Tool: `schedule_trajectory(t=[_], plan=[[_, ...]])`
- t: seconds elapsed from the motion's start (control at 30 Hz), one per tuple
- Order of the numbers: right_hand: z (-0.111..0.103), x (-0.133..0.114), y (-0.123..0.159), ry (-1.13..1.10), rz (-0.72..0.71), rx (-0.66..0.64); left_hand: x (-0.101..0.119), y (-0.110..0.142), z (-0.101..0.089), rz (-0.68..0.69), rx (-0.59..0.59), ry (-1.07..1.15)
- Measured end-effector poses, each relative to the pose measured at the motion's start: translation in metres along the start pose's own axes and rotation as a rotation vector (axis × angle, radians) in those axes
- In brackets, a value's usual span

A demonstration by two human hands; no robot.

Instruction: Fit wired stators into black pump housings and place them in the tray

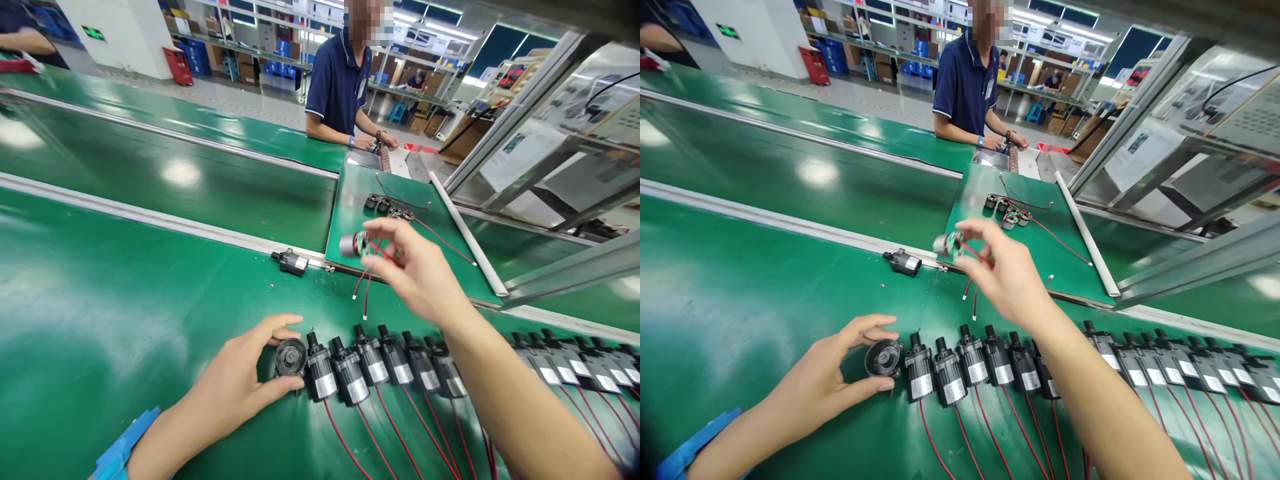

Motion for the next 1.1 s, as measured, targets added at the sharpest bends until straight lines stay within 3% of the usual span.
schedule_trajectory(t=[0.13, 0.23, 0.47, 0.67, 0.9, 1.1], plan=[[0.029, -0.055, 0.064, -0.141, -0.202, -0.35, 0.003, 0.011, 0.008, 0.006, 0.087, 0.011], [0.053, -0.069, 0.082, -0.134, -0.235, -0.465, 0.007, 0.014, 0.01, 0.022, 0.118, 0.012], [0.068, -0.078, 0.073, 0.163, -0.217, -0.495, 0.005, 0.015, 0.012, 0.05, 0.146, -0.021], [0.084, -0.077, 0.072, 0.286, -0.281, -0.377, 0.001, 0.015, 0.012, 0.072, 0.178, -0.008], [0.089, -0.07, 0.076, 0.192, -0.259, -0.407, -0.001, 0.016, 0.01, 0.067, 0.176, -0.048], [0.091, -0.064, 0.081, 0.168, -0.276, -0.423, 0.01, 0.014, 0.007, 0.207, 0.114, -0.064]])
Point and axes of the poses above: each hand's wrist, its own y-axis away from the middle knuckle, its own z-axis out of the palm, x = y × z, the point moved 5 cm from there along -y, towards the middle knuckle, and after that the axes turned 5 degrees about z, right-handed, at the moved point
